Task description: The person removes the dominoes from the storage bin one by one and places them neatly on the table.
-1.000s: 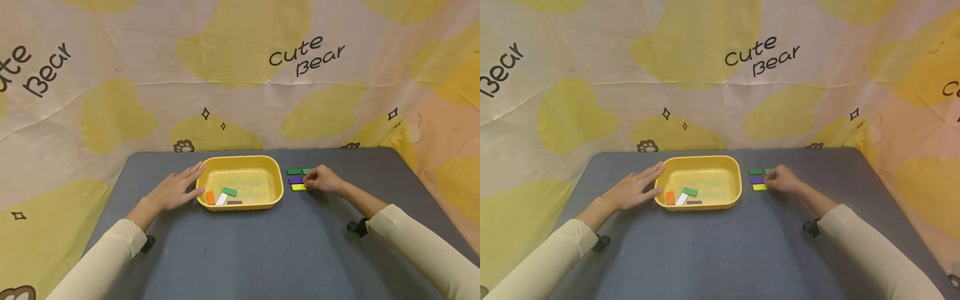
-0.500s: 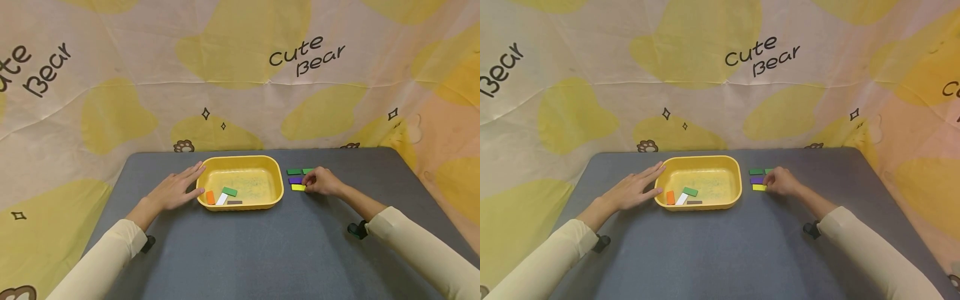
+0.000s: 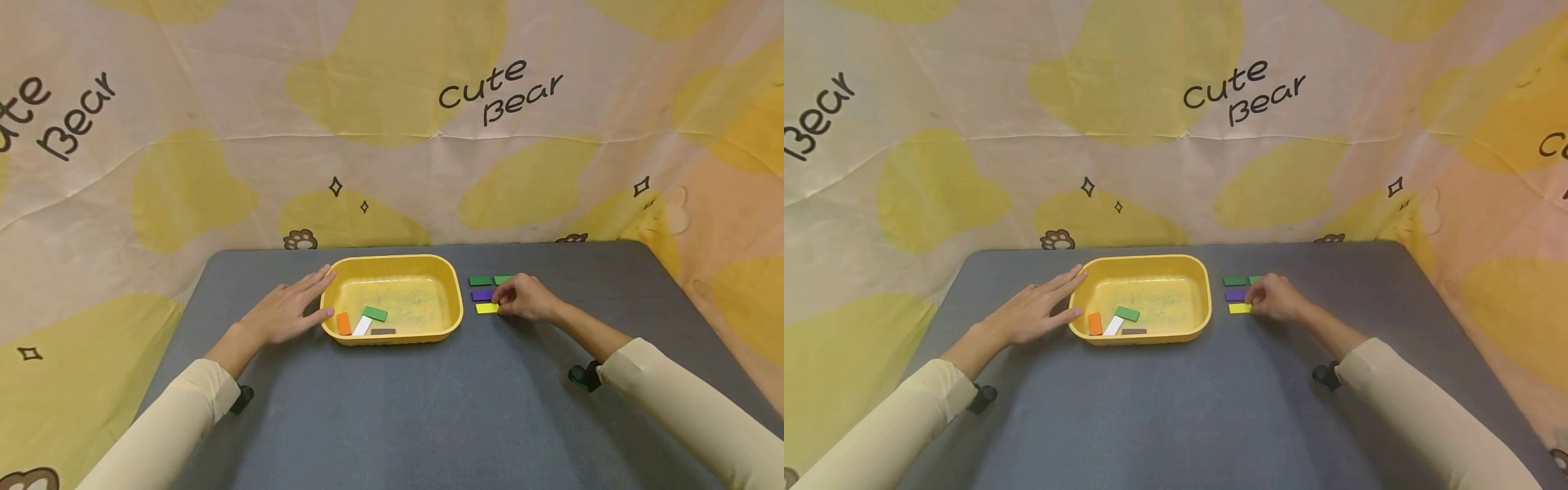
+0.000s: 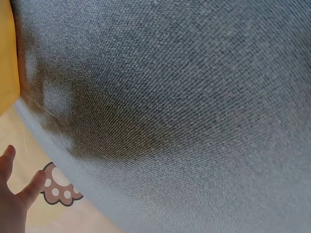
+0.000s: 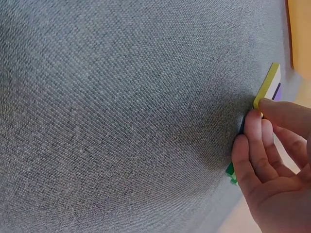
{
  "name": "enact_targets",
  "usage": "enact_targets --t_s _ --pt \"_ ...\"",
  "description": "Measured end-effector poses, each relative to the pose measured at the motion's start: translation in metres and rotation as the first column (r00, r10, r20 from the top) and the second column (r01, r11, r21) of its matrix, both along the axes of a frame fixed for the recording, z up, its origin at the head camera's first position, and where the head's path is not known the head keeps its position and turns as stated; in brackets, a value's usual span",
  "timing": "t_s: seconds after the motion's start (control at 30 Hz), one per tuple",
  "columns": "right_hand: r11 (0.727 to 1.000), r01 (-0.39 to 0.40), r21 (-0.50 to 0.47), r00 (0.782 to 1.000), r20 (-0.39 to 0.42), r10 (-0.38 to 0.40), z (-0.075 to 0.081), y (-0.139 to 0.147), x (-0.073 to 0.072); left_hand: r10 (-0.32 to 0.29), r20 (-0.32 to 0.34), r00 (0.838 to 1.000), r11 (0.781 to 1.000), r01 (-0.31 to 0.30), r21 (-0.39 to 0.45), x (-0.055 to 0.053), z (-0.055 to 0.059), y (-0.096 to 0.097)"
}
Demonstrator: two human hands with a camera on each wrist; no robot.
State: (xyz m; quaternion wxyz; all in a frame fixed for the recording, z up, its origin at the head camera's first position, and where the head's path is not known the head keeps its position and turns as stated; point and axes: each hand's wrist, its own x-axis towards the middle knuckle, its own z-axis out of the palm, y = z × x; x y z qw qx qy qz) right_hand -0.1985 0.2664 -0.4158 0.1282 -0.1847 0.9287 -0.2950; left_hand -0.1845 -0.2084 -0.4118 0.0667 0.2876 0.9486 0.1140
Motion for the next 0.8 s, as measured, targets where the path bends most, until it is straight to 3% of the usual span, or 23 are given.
enact_targets --t_s 0.57,0.8 --pt "1.000 -0.019 0.003 1.000 -0.004 0.019 -0.0004 0.0014 0.0004 0.003 0.001 1.000 1.000 -0.003 0.008 0.0004 0.0001 0.0007" --pt "0.999 -0.023 -0.034 0.997 0.071 0.026 0.0085 0.0052 -0.0017 0.004 0.008 1.000 1.000 -0.004 0.007 0.0003 0.0005 0.0004"
